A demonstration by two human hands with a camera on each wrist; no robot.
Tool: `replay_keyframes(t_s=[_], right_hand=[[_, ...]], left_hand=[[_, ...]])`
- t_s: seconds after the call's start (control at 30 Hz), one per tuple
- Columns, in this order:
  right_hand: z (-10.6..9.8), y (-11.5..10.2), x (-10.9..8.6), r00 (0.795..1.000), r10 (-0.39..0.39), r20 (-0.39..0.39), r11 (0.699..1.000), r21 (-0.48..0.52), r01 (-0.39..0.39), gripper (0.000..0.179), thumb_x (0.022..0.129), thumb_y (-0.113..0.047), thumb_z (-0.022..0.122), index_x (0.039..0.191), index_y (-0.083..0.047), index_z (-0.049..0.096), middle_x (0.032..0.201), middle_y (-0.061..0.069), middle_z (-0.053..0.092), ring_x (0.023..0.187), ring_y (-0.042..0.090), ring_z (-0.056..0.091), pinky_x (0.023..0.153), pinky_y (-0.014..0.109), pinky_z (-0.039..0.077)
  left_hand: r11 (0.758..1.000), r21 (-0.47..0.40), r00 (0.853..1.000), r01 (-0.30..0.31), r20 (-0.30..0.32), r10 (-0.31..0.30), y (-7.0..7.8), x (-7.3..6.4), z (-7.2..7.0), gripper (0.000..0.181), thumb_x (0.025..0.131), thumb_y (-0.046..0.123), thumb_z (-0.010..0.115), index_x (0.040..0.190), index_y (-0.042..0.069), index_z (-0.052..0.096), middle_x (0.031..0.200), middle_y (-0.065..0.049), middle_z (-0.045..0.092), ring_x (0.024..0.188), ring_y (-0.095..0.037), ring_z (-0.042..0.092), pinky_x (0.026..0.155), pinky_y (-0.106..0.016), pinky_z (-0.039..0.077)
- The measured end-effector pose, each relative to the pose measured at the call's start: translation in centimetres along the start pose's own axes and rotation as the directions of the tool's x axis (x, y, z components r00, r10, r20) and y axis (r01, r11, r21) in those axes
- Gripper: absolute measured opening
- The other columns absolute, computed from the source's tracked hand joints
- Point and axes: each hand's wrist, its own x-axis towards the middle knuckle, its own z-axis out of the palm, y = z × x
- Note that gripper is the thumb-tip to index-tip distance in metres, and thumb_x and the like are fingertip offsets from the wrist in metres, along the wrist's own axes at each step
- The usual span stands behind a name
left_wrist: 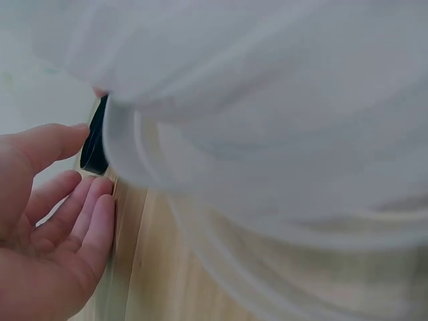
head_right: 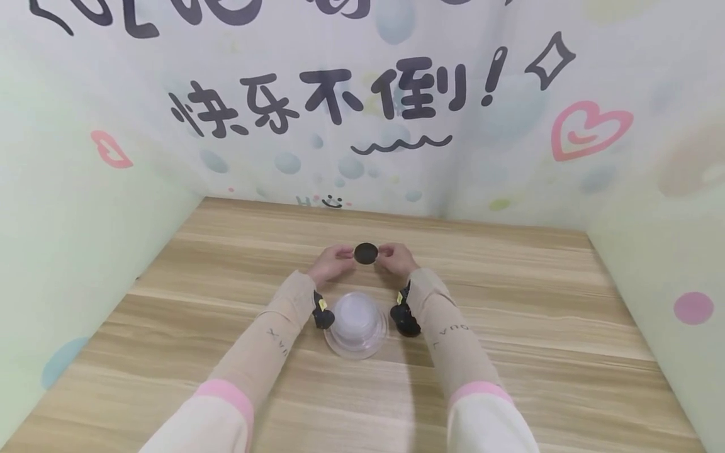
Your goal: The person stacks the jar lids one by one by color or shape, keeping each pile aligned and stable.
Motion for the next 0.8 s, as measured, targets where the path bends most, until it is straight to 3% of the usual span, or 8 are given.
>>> replay_keyframes(t_s=[0.13, 0.23, 0.3, 0.33, 0.43, 0.57, 0.67, 0.8], right_hand=[[0.5, 2.9, 2.0, 1.0, 0.003, 0.009, 1.0, 0.016, -0.003, 0.048, 0.073, -0.034, 0.069, 0.117, -0.019, 0.056, 0.095, 0.004, 0.063, 0.078, 0.019, 0.06, 0.062, 0.032, 0.051], [0.7, 4.4, 3.0, 0.999, -0.033, 0.005, 0.999, 0.022, 0.033, 0.043, 0.072, -0.037, 0.07, 0.112, -0.026, 0.058, 0.093, 0.002, 0.063, 0.076, 0.018, 0.059, 0.06, 0.032, 0.051], [0.7, 4.1, 2.6, 0.997, -0.082, -0.003, 0.997, 0.014, 0.082, 0.043, 0.07, -0.042, 0.07, 0.11, -0.028, 0.06, 0.09, -0.001, 0.063, 0.074, 0.015, 0.059, 0.058, 0.029, 0.05], [0.6, 3.3, 2.0, 0.995, -0.095, -0.004, 0.995, 0.01, 0.095, 0.043, 0.07, -0.043, 0.071, 0.108, -0.027, 0.061, 0.089, -0.002, 0.063, 0.074, 0.013, 0.058, 0.057, 0.027, 0.049], [0.1, -2.5, -2.0, 0.995, -0.102, -0.008, 0.995, -0.002, 0.101, 0.041, 0.074, -0.036, 0.069, 0.109, -0.017, 0.061, 0.089, 0.002, 0.063, 0.075, 0.013, 0.057, 0.057, 0.025, 0.048], [-0.9, -15.1, -10.3, 1.0, 0.002, 0.025, 1.0, -0.023, -0.002, 0.036, 0.082, -0.015, 0.062, 0.113, 0.002, 0.056, 0.096, 0.015, 0.06, 0.08, 0.02, 0.056, 0.063, 0.028, 0.049], [-1.5, -22.4, -14.9, 0.996, 0.063, 0.057, 0.997, -0.041, -0.061, 0.032, 0.085, -0.006, 0.056, 0.111, 0.011, 0.052, 0.098, 0.021, 0.057, 0.081, 0.023, 0.055, 0.064, 0.025, 0.048], [-1.9, -26.0, -17.5, 0.997, 0.037, 0.066, 0.997, -0.064, -0.033, 0.026, 0.085, -0.002, 0.054, 0.105, 0.015, 0.053, 0.093, 0.023, 0.057, 0.08, 0.024, 0.054, 0.064, 0.02, 0.044]], left_hand=[[1.0, -0.016, 0.998, 0.024, 0.051, -0.023, 4.6, -3.2, -0.5, 0.056, 0.069, 0.017, 0.071, 0.119, 0.004, 0.052, 0.109, -0.008, 0.059, 0.097, -0.016, 0.055, 0.08, -0.023, 0.044], [0.992, -0.008, 0.989, 0.125, 0.08, -0.124, 9.3, -6.1, -0.9, 0.054, 0.073, 0.01, 0.068, 0.123, 0.003, 0.05, 0.12, -0.012, 0.053, 0.109, -0.022, 0.049, 0.093, -0.031, 0.038], [0.992, -0.018, 0.989, 0.122, 0.081, -0.12, 10.7, -7.3, -1.1, 0.052, 0.074, 0.009, 0.067, 0.122, 0.001, 0.05, 0.12, -0.014, 0.052, 0.11, -0.023, 0.049, 0.094, -0.032, 0.037], [0.996, -0.045, 0.993, 0.078, 0.089, -0.074, 10.2, -7.1, -1.2, 0.051, 0.073, 0.014, 0.069, 0.12, 0.004, 0.053, 0.117, -0.012, 0.055, 0.107, -0.021, 0.051, 0.091, -0.029, 0.04], [0.995, -0.077, 0.995, 0.059, 0.09, -0.052, 10.5, -7.8, -1.3, 0.048, 0.073, 0.015, 0.071, 0.116, 0.003, 0.055, 0.111, -0.01, 0.058, 0.102, -0.018, 0.054, 0.087, -0.026, 0.042], [0.989, -0.074, 0.989, 0.13, 0.088, -0.123, 11.3, -8.7, -1.3, 0.046, 0.076, 0.004, 0.066, 0.119, -0.004, 0.051, 0.113, -0.017, 0.056, 0.104, -0.025, 0.053, 0.091, -0.032, 0.041], [0.991, -0.06, 0.99, 0.122, 0.076, -0.118, 10.9, -8.7, -1.3, 0.043, 0.076, 0.002, 0.067, 0.116, -0.004, 0.053, 0.111, -0.017, 0.058, 0.103, -0.026, 0.054, 0.09, -0.033, 0.041], [0.995, -0.085, 0.995, 0.057, 0.085, -0.049, 9.2, -8.1, -1.4, 0.037, 0.071, 0.011, 0.074, 0.105, 0.003, 0.062, 0.098, -0.008, 0.064, 0.092, -0.016, 0.059, 0.081, -0.025, 0.046]])
